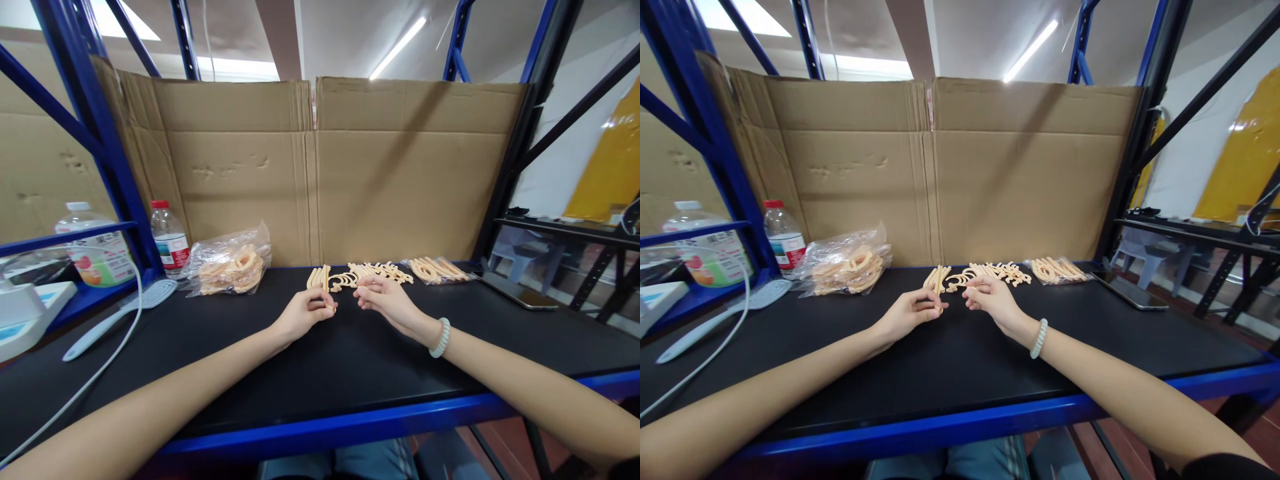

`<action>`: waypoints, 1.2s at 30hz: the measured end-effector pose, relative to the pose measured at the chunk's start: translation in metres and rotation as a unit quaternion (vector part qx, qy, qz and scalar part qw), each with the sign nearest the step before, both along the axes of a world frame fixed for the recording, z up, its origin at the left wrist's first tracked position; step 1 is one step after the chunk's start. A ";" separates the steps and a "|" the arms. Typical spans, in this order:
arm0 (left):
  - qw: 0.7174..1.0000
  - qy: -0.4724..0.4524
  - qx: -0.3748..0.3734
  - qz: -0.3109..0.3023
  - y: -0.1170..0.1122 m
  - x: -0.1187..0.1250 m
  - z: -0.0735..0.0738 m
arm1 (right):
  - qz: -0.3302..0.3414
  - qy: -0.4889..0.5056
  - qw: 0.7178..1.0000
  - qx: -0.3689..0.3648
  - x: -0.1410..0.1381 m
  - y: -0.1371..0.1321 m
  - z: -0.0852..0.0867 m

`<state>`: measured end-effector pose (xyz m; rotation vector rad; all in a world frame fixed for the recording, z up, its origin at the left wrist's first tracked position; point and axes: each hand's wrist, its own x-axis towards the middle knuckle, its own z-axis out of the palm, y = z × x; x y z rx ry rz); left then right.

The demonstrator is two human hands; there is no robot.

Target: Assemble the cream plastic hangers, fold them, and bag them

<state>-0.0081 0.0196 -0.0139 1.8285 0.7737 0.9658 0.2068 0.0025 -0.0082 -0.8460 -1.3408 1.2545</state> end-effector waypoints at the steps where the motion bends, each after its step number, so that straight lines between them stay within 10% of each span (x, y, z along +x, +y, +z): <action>1: 1.000 -0.010 -0.025 -0.005 -0.001 0.001 0.000 | 0.001 0.002 1.000 -0.003 -0.001 -0.001 0.001; 17: 0.991 -0.108 -0.074 0.017 -0.008 0.004 0.000 | 0.057 0.022 0.998 -0.036 -0.005 -0.003 -0.005; 36: 0.999 -0.008 0.019 0.045 -0.011 0.009 -0.007 | 0.154 -0.025 0.986 -0.052 -0.007 -0.006 -0.007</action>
